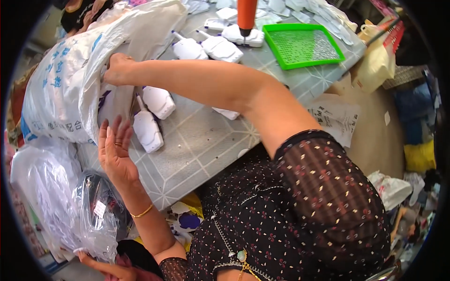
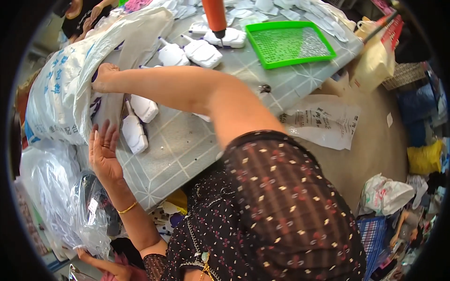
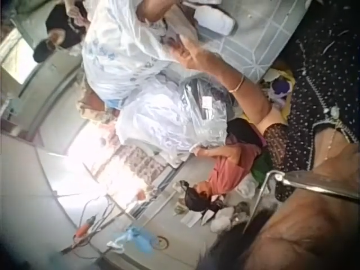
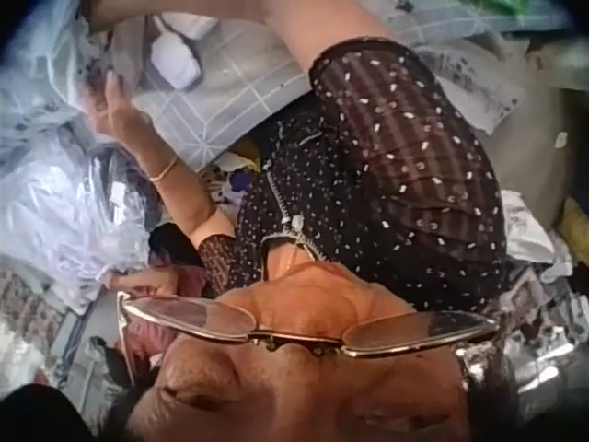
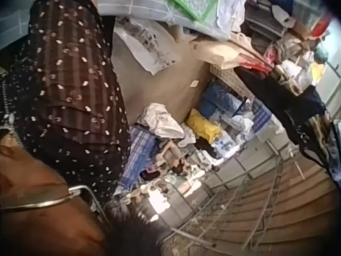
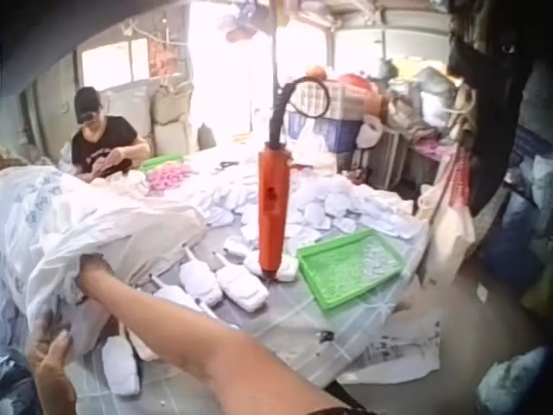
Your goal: Manually assembling plastic toy walkie-talkie components and securing the housing with screws using an electric screwdriver.
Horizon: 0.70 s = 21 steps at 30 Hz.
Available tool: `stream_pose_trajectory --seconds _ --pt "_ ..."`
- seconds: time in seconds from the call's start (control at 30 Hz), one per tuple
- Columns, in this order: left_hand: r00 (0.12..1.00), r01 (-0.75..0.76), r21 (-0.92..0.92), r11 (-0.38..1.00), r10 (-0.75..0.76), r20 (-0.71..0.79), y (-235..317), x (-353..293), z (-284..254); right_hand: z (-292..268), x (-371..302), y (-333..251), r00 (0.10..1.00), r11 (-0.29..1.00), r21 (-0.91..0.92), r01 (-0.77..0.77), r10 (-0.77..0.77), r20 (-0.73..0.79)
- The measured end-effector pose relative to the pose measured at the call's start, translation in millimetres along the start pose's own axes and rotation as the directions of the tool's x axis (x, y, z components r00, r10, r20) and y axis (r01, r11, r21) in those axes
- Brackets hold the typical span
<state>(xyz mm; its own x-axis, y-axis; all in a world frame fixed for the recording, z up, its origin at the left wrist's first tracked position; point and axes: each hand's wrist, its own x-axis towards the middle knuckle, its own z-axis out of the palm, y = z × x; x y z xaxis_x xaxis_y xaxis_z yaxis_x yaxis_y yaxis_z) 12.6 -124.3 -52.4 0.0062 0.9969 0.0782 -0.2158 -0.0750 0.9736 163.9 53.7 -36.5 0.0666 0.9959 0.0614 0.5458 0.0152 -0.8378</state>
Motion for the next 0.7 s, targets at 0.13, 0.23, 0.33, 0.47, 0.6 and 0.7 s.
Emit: stream_pose_trajectory --seconds 0.13,0.23,0.33,0.47,0.6,0.7 --pt "0.98 0.136 -0.464 0.875 -0.049 0.195 -15 -26 51 -58 -109 29 0.979 0.927 0.363 0.096 -0.154 0.137" --pt "0.966 0.202 -0.699 0.686 -0.023 0.257 -37 -42 78 -95 -187 60 0.939 0.925 0.316 0.212 -0.282 0.196" --pt "0.914 0.404 -0.805 0.435 -0.223 0.338 -28 -65 105 -145 -233 85 0.85 0.861 0.318 0.397 -0.475 0.226" --pt "0.885 0.452 -0.66 0.601 -0.208 0.416 -37 -81 91 -279 -243 125 0.961 0.977 0.029 0.213 -0.215 0.176" --pt "0.897 0.404 -0.559 0.724 -0.194 0.396 -36 -101 80 -382 -154 247 0.874 0.9 -0.436 -0.013 -0.201 -0.441" --pt "0.877 0.453 -0.561 0.693 -0.231 0.422 -41 -102 106 -445 -98 373 0.873 0.728 -0.627 -0.277 -0.082 -0.481"
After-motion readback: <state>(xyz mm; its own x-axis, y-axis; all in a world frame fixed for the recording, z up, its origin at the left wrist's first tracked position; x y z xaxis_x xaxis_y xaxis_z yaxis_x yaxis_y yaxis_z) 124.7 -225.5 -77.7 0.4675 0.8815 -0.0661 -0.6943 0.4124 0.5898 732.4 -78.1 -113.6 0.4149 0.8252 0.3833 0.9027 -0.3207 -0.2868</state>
